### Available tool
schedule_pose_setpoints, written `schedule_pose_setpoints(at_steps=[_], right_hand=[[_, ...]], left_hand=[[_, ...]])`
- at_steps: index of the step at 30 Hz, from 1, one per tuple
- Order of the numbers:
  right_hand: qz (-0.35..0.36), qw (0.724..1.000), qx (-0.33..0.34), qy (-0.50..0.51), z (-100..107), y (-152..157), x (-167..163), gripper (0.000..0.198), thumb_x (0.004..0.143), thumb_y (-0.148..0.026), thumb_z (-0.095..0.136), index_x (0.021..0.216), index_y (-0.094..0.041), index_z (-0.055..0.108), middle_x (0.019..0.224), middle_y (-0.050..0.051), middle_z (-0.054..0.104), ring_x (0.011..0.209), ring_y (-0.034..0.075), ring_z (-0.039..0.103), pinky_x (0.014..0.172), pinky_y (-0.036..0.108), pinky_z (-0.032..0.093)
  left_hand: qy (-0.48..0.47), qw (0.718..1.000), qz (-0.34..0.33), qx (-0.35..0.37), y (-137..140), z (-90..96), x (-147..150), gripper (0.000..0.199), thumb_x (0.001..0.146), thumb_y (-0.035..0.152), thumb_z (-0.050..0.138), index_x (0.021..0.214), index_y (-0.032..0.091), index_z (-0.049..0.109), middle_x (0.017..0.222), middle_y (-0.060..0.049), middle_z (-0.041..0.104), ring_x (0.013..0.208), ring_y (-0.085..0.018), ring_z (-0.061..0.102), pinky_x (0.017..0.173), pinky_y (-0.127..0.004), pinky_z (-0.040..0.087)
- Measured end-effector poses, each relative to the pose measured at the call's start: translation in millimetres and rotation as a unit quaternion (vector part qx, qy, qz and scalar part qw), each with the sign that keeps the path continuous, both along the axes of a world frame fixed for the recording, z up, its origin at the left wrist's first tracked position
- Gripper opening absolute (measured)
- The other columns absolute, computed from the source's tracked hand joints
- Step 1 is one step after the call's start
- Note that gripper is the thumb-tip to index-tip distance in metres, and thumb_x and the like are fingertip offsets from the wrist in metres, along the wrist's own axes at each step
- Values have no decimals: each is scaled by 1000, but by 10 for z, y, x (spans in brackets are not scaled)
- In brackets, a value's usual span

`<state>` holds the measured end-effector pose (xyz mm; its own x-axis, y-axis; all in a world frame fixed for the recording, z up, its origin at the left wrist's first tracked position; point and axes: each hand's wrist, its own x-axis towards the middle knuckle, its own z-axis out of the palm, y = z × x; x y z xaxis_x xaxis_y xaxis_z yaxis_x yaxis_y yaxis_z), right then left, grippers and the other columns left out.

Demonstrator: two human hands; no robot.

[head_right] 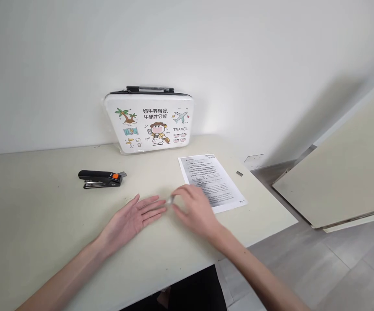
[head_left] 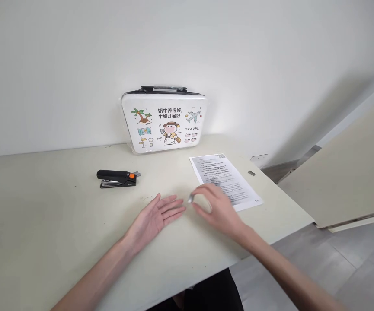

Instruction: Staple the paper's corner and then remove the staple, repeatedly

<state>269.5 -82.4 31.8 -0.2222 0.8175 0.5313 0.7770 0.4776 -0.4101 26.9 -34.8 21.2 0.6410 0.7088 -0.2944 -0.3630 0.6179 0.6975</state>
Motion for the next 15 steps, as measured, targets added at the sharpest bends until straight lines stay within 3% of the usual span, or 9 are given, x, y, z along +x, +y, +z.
schedule_pose_setpoints(at_steps=[4,9,12,15], right_hand=[[-158,987,-25,-16,-168,21,983,15,98,-33,58,109,-25,64,112,7,71,106,26,67,94,42,51],[-351,933,-77,2,-517,125,2074,30,87,-45,62,103,-20,65,106,11,73,93,26,70,84,39,53],[-398,911,-107,14,-658,194,2403,30,84,-45,61,99,-19,65,105,12,74,93,27,70,83,39,53],[-402,908,-111,39,-720,196,2497,37,83,-50,63,103,-18,66,110,14,74,94,28,71,84,41,54]], left_hand=[[8,1000,14,15,17,-14,-18,47,104,48,50,125,11,70,143,-18,63,136,-35,57,122,-50,36],[25,999,22,20,24,-3,-15,40,103,44,53,117,12,74,137,-16,68,134,-34,59,123,-50,36],[34,999,23,27,29,-5,-15,39,103,43,54,116,12,75,136,-16,69,133,-34,60,123,-50,37],[41,998,27,32,31,-6,-17,38,102,43,56,115,13,76,136,-16,69,132,-33,61,121,-49,39]])
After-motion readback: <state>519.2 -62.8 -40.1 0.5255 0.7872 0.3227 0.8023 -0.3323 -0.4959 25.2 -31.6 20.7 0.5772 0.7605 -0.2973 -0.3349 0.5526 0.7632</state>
